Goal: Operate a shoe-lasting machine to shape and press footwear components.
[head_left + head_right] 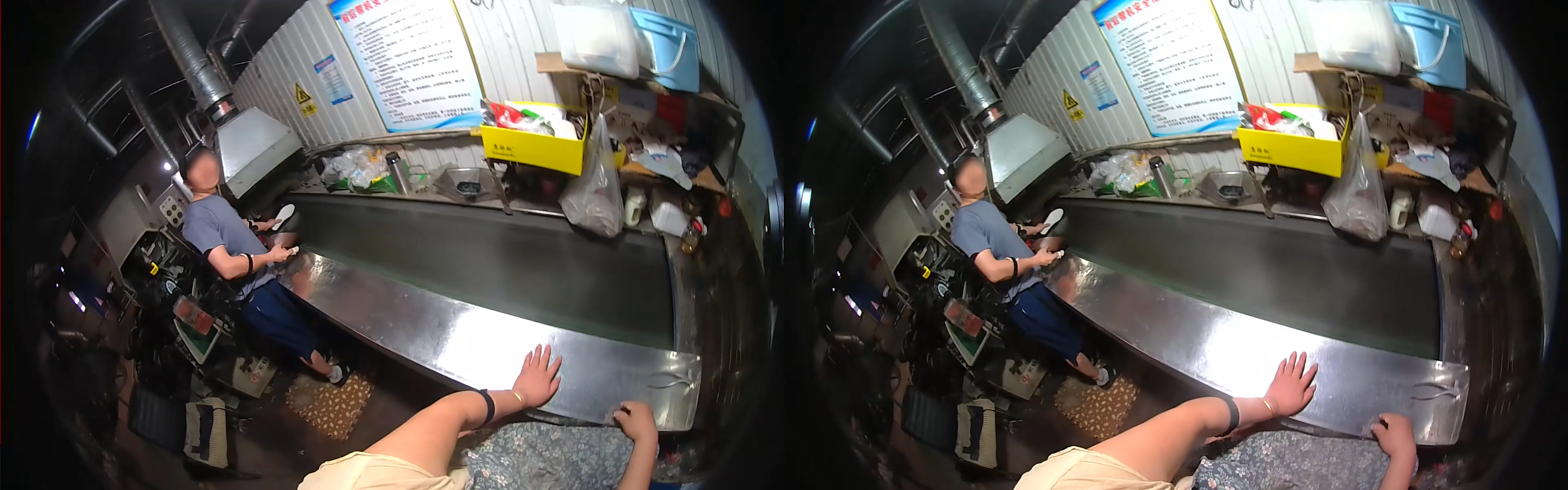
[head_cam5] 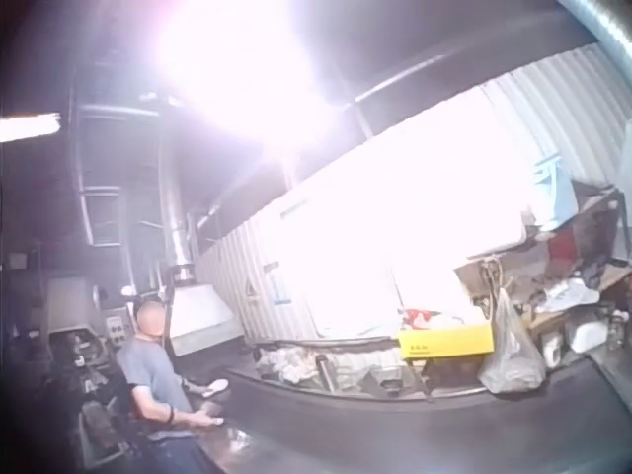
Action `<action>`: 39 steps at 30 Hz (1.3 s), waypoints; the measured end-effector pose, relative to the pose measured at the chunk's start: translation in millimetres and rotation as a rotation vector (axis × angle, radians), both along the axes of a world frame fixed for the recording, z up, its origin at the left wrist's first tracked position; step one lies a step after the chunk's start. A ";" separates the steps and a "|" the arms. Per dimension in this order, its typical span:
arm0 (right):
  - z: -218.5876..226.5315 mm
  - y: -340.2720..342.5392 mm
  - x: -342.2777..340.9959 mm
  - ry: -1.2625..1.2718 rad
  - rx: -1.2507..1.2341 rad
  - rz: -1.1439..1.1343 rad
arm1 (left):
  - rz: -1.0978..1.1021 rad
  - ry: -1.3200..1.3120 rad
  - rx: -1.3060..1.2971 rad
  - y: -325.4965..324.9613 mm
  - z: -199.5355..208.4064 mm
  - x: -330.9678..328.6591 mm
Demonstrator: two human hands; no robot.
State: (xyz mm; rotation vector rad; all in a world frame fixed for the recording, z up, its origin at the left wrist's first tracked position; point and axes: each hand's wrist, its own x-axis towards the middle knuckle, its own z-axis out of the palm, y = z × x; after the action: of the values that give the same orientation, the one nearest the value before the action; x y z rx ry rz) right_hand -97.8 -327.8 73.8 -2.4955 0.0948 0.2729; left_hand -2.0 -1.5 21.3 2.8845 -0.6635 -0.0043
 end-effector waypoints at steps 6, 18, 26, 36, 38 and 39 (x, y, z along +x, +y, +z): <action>1.9 1.5 -12.0 -0.033 -0.040 0.054 | -0.002 0.048 0.052 -0.9 12.0 -2.5; 11.9 4.9 -17.2 0.052 -0.091 0.056 | -0.004 0.071 0.066 0.7 16.8 -4.7; 5.8 4.0 -17.8 0.009 -0.086 0.031 | -0.004 0.090 0.049 2.2 16.5 -4.6; 24.0 8.3 -13.8 0.177 -0.093 0.100 | -0.001 0.101 0.067 1.5 20.2 -4.4; 20.7 6.2 -12.3 0.260 -0.077 0.126 | -0.003 0.094 0.045 1.4 20.3 -3.9; 17.9 5.2 -13.5 0.174 -0.063 0.084 | -0.007 0.098 0.064 1.0 20.2 -3.8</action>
State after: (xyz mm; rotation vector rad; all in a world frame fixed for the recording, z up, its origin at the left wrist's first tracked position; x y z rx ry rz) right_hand -111.3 -322.6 91.7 -2.5376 0.0708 0.5304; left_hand -5.8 -0.5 41.4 2.9207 -0.6668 -0.1698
